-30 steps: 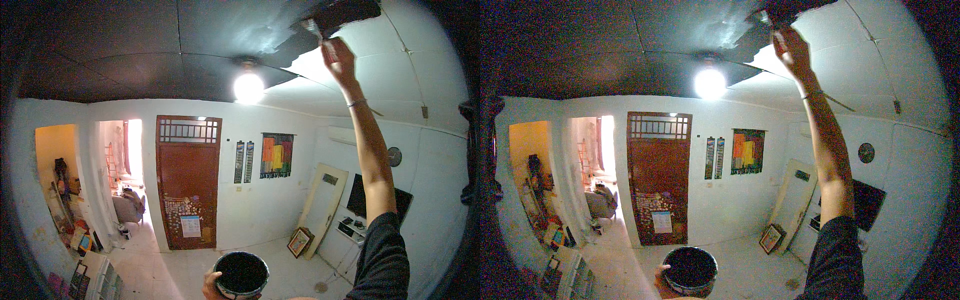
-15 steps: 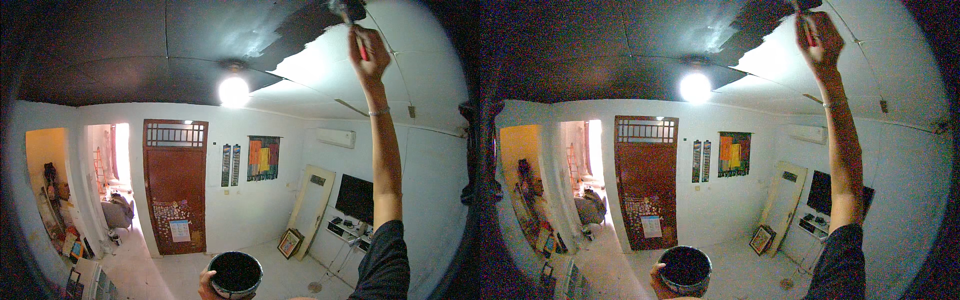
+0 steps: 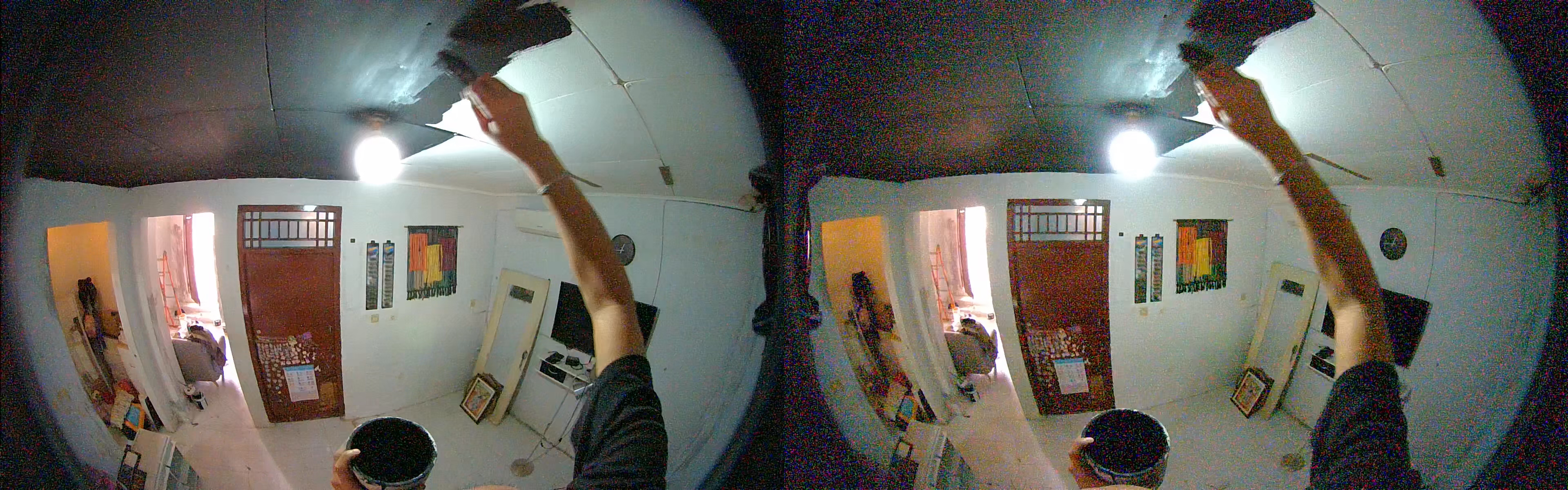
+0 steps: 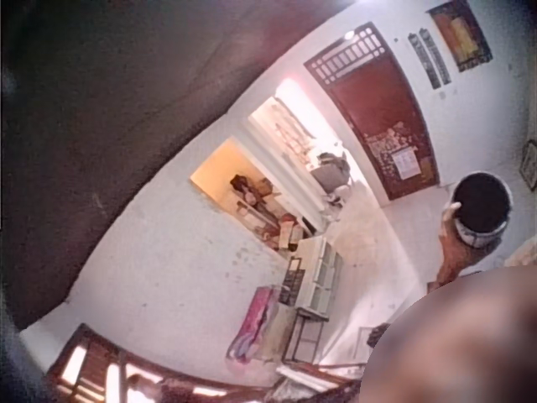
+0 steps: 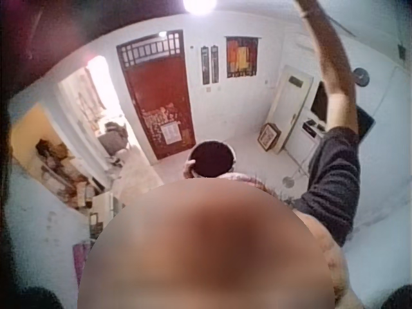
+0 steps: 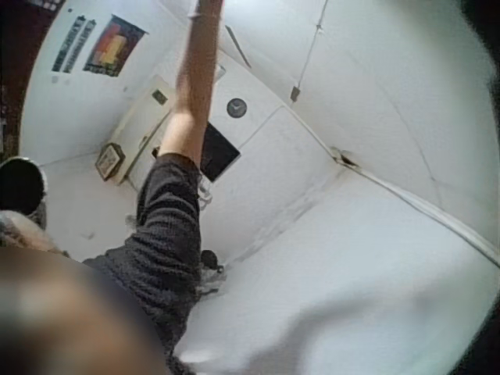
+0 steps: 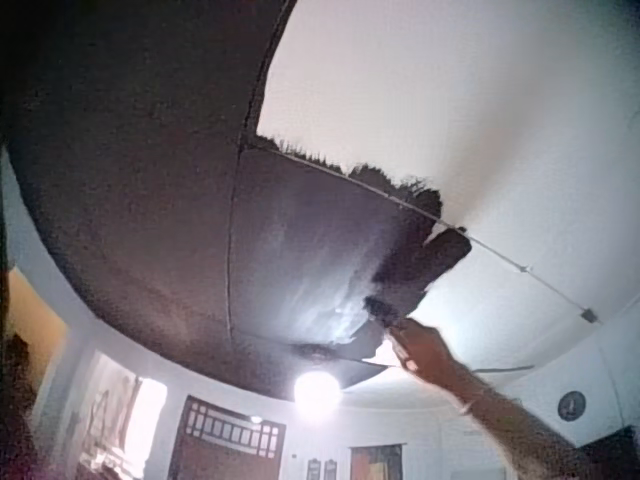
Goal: The person paints a white ceiling black using a paintbrush and a small paint can. They repeatedly dip the brush into the can and apply black paint to the ceiling in long strokes, working around a ceiling light fixture.
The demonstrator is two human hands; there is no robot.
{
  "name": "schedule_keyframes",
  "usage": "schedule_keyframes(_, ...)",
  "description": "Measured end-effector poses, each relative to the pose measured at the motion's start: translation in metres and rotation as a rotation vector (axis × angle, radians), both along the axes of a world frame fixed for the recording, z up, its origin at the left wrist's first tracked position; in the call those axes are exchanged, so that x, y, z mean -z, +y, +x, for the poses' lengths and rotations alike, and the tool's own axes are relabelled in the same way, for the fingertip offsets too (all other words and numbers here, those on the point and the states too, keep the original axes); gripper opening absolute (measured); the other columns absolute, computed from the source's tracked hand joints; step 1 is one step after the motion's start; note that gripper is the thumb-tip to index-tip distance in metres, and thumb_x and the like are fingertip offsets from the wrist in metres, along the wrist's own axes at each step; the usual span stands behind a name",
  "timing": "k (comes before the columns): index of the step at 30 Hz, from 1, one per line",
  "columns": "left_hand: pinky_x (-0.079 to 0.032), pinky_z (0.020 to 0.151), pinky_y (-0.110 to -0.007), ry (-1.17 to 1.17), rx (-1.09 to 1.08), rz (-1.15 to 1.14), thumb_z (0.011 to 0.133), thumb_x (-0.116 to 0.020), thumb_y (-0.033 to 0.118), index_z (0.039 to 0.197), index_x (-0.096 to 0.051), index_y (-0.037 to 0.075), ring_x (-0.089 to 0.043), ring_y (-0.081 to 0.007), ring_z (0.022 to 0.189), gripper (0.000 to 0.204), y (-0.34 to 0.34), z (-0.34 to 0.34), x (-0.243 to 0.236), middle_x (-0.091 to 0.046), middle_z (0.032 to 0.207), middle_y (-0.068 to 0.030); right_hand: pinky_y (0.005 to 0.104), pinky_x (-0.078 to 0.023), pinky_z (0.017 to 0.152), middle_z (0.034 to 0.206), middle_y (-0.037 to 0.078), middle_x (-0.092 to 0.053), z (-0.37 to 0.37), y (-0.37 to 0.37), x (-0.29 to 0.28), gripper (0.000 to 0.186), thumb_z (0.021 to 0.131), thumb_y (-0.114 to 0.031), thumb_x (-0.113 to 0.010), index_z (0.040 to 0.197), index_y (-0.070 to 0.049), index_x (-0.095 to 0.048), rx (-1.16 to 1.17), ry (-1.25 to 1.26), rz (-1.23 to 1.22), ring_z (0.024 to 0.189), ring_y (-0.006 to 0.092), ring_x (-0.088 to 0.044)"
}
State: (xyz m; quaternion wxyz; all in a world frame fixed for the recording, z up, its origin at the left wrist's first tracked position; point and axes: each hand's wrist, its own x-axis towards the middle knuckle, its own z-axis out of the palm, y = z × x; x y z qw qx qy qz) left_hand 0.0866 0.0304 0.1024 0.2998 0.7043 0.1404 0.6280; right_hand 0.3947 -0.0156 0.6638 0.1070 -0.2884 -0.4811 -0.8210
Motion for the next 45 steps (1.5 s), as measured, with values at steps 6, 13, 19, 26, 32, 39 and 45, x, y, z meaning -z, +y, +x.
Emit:
schedule_keyframes(6,-0.046,0.101,-0.048,-0.057,0.028,0.012,0.056,-0.097,0.039,0.138,-0.044,0.009,-0.059,-0.0369,0.117,0.103,0.002,-0.004,0.000,-0.058,0.126,-0.0209,0.0250,-0.055,0.067,0.089,0.007,-0.071,-0.031,-0.160,-0.041,0.017,0.088,-0.005,-0.076,0.103,-0.004,-0.069,-0.261,-0.107,0.079,0.076,0.0141,-0.069)
schedule_keyframes(13,-0.045,0.101,-0.044,-0.123,0.051,0.002,0.058,-0.096,0.046,0.134,-0.052,0.008,-0.060,-0.0328,0.113,0.095,-0.007,0.002,0.000,-0.062,0.118,-0.0189,0.0277,-0.054,0.064,0.089,0.009,-0.073,-0.062,-0.147,0.008,0.014,0.084,-0.004,-0.078,0.096,-0.004,-0.070,-0.286,-0.286,0.033,0.072,0.0142,-0.068)
schedule_keyframes(19,-0.048,0.097,-0.043,-0.114,0.056,0.016,0.060,-0.097,0.042,0.134,-0.051,0.009,-0.062,-0.0319,0.111,0.093,-0.011,-0.006,0.000,-0.065,0.116,-0.0185,0.0271,-0.055,0.063,0.081,0.006,-0.069,-0.090,-0.166,-0.029,0.013,0.087,-0.010,-0.079,0.092,-0.005,-0.068,-0.221,-0.190,0.057,0.069,0.0144,-0.067)
schedule_keyframes(26,-0.049,0.095,-0.043,-0.112,0.091,-0.027,0.061,-0.097,0.040,0.135,-0.051,0.010,-0.064,-0.0318,0.109,0.092,-0.011,-0.010,0.014,-0.067,0.114,-0.0184,0.0290,-0.055,0.063,0.080,0.008,-0.068,-0.094,-0.168,-0.018,0.011,0.089,-0.010,-0.077,0.096,-0.006,-0.070,-0.113,-0.221,0.021,0.069,0.0168,-0.069)
schedule_keyframes(32,-0.051,0.091,-0.044,-0.098,0.097,-0.039,0.063,-0.096,0.037,0.137,-0.050,0.014,-0.065,-0.0299,0.106,0.090,-0.010,-0.015,0.015,-0.068,0.111,-0.0181,0.0248,-0.054,0.060,0.080,0.007,-0.072,-0.096,-0.216,-0.023,0.010,0.087,-0.011,-0.080,0.090,-0.005,-0.072,-0.130,-0.346,0.328,0.067,0.0130,-0.068)
schedule_keyframes(39,-0.052,0.089,-0.043,-0.090,0.067,0.000,0.065,-0.094,0.037,0.139,-0.049,0.016,-0.065,-0.0292,0.101,0.090,-0.014,-0.020,0.017,-0.068,0.108,-0.0164,0.0365,-0.059,0.072,0.103,0.012,-0.068,-0.021,-0.079,-0.008,0.038,0.076,-0.008,-0.077,0.113,-0.012,-0.067,0.130,-0.120,0.439,0.094,0.0270,-0.068)
schedule_keyframes(45,-0.049,0.096,-0.042,-0.087,-0.044,-0.036,0.063,-0.096,0.037,0.139,-0.049,0.013,-0.061,-0.0281,0.109,0.092,-0.019,-0.036,0.019,-0.063,0.117,-0.0167,0.0378,-0.061,0.074,0.104,0.017,-0.063,-0.004,0.030,-0.005,0.039,0.074,-0.005,-0.076,0.110,-0.006,-0.061,0.214,0.057,0.131,0.094,0.0304,-0.068)
